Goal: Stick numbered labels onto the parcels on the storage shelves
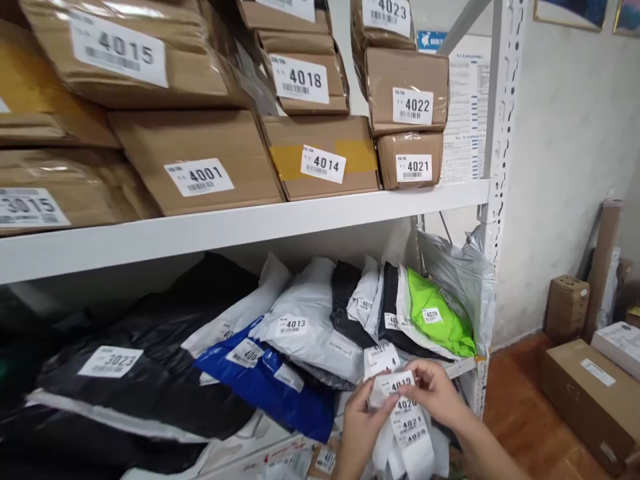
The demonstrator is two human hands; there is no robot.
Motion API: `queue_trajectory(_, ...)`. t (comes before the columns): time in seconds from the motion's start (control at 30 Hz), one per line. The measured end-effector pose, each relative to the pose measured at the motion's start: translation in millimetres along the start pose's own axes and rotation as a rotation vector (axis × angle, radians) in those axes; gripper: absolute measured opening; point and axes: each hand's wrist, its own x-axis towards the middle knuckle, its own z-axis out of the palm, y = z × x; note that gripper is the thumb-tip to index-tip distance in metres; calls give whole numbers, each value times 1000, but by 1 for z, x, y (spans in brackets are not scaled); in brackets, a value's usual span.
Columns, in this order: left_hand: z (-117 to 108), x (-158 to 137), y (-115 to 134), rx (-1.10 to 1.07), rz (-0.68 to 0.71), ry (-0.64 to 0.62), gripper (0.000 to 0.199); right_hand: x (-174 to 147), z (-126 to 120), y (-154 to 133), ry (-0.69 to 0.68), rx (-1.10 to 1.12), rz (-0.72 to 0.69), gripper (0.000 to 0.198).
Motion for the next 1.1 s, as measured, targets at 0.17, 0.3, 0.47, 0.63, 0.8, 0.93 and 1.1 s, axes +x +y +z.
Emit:
queue_trajectory(0.17,2,-41,-19,35,-111,-152,33,-40,6,37,174,-85,19,35)
queue_trajectory(0.3,2,-64,-20,96,-111,-228,32,-70,12,60,189,-152,84,29)
queue_trajectory(0.47,0,-98,-42,211,-248,-314,41,-111,15,103,125,-124,219,23)
queue_trajectory(0.63,14,-138,-68,367,-439,-163,63,-132,11,142,85,-34,449,24)
queue_trajectory(0.8,35,-164,-74,419,-569,-31,72,-143,10,173,78,44,592,35)
queue_trajectory(0.93,37,-189,-74,429,-608,58,64,-158,9,187,-25,48,663,37)
queue_trajectory(1.1,27,-241,-79,507,-639,162,60,-177,16,196,-297,1,728,33)
